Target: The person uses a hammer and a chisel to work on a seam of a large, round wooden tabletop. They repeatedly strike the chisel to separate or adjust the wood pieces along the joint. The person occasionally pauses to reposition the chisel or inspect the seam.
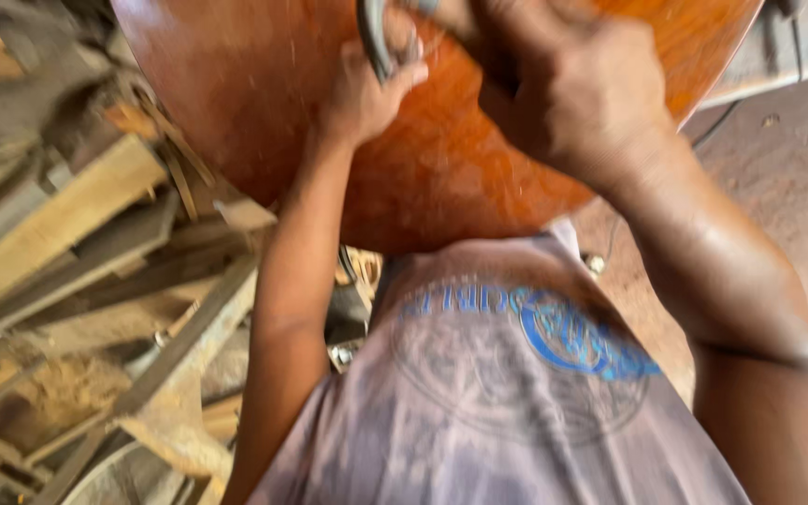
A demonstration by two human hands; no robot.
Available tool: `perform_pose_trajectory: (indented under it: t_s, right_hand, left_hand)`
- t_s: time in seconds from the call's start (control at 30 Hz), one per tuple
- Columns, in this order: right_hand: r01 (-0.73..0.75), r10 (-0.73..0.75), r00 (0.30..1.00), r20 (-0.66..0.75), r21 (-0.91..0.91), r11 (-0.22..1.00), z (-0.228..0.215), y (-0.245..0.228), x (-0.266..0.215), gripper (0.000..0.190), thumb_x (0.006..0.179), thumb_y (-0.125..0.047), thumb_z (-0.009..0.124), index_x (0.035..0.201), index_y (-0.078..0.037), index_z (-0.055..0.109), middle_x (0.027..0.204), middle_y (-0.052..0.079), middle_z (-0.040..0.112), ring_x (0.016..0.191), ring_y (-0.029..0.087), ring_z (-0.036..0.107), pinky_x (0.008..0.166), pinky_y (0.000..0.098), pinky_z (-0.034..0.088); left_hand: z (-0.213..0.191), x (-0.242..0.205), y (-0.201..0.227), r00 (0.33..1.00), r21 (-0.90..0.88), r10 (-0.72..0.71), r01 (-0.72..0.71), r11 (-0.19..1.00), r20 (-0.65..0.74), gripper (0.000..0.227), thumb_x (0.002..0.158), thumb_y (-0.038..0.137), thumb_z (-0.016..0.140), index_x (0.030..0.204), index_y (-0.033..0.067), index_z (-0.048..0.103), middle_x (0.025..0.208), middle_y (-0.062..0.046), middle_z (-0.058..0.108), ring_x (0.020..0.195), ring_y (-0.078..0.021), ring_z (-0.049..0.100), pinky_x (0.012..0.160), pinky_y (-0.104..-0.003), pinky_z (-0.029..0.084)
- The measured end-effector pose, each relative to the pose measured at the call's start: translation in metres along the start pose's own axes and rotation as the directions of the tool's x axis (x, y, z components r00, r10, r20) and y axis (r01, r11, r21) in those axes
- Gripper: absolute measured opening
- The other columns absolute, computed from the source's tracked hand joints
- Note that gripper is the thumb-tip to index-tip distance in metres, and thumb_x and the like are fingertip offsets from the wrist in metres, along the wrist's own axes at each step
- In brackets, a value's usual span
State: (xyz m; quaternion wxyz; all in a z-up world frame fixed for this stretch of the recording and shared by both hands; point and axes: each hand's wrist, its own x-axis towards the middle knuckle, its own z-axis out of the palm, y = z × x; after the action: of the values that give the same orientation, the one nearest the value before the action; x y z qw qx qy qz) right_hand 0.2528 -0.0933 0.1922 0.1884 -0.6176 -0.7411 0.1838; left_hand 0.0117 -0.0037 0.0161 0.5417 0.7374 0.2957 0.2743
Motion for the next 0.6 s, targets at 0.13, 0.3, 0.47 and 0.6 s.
perform_pose_trajectory:
  t_s: [0.13, 0.3, 0.47, 0.6]
  right_hand:
    - [-0.06, 0.054, 0.996, 0.072, 0.072, 0.996, 0.038, -0.005, -0.012, 0.07, 0.091, -0.016, 0.078, 0.154, -0.018, 0.049, 0.087, 0.014, 0.069, 0.071, 0.034, 0.068, 0.059, 0.0476, 0.055]
    - [-0.179, 0.191, 0.979, -0.065, 0.162, 0.97, 0.047, 0.023, -0.074, 0.081, 0.083, -0.014, 0.081, 0.155, -0.012, 0.045, 0.108, 0.02, 0.074, 0.087, 0.038, 0.072, 0.073, 0.0471, 0.058]
    - [-0.591, 0.644, 0.762, -0.066, 0.335, 0.733, 0.041, 0.026, -0.176, 0.065, 0.087, -0.01, 0.079, 0.149, -0.007, 0.057, 0.108, 0.018, 0.074, 0.098, 0.029, 0.076, 0.086, 0.039, 0.061]
    - [-0.775, 0.845, 0.531, -0.065, 0.366, 0.515, 0.048, 0.04, -0.239, 0.054, 0.087, -0.013, 0.08, 0.138, -0.005, 0.065, 0.096, 0.011, 0.072, 0.086, 0.022, 0.071, 0.08, 0.0356, 0.059]
  left_hand:
    - [-0.008, 0.003, -0.007, 0.997, 0.303, -0.028, 0.006, 0.953, 0.069, 0.029, 0.097, 0.01, 0.084, 0.11, 0.0027, 0.058, 0.099, -0.011, 0.071, 0.093, -0.0279, 0.072, 0.081, -0.038, 0.06]
    - [-0.004, -0.019, -0.02, 0.992, -0.036, -0.117, 0.119, 0.992, 0.038, 0.023, 0.102, 0.007, 0.083, 0.111, 0.0068, 0.062, 0.108, -0.005, 0.069, 0.097, -0.018, 0.066, 0.088, -0.035, 0.056]
    - [-0.029, -0.047, -0.026, 0.958, -0.529, -0.252, 0.144, 0.836, -0.138, 0.031, 0.105, 0.004, 0.072, 0.129, 0.0042, 0.052, 0.12, -0.009, 0.066, 0.113, -0.0169, 0.064, 0.105, -0.033, 0.055]
    - [-0.011, -0.035, -0.007, 0.913, -0.49, -0.394, 0.296, 0.82, -0.108, 0.045, 0.098, 0.003, 0.07, 0.133, 0.0046, 0.042, 0.109, -0.01, 0.066, 0.103, -0.0168, 0.063, 0.093, -0.032, 0.054]
